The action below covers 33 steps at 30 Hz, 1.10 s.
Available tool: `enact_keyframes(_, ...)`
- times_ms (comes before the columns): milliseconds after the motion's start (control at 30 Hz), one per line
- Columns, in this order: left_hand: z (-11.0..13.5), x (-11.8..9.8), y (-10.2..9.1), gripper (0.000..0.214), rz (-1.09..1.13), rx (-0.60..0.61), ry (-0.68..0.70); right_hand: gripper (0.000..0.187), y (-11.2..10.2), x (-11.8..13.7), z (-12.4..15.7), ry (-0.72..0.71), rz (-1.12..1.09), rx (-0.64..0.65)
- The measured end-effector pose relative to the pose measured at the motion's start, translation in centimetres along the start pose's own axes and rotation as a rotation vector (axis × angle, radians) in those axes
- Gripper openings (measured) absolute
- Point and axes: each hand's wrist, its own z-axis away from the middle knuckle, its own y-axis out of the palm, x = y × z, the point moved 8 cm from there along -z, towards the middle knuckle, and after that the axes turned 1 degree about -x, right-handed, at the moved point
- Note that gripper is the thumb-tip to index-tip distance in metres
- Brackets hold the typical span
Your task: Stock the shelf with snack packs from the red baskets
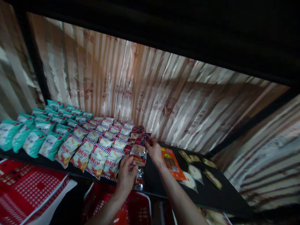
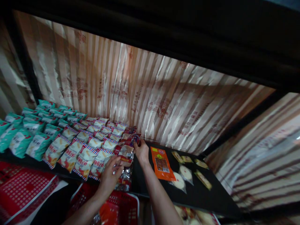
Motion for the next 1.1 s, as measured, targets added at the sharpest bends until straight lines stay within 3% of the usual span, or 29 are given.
enact_keyframes(200,-2.3,0.6,0.0,0.023,-0.061,-0.063,0.052,0.024,2.3,0.3,-3.1,0.014,0.148,0.05)
enact_keyframes(433,-3.3,1.5,0.6,0.028,-0.201,-0.099,0.067,0.051,4.5,0.9,-5.7,-0.003,0.248,0.104)
enact_keyframes(700,-3.7,1.1,1.4,0.035,-0.308,-0.054,-0.032,0.023,6.2,1.5,-7.5,-0.043,0.416,0.205)
enact_keyframes(867,-3.9,1.0,1.7,0.038,-0.359,-0.023,-0.042,0.024,6.5,1.4,-7.7,-0.096,0.431,0.191)
enact_keyframes(1100,-3.5,-0.1,2.4,0.047,-0.48,0.044,0.058,0.025,6.2,0.5,-7.3,-0.061,0.439,0.175)
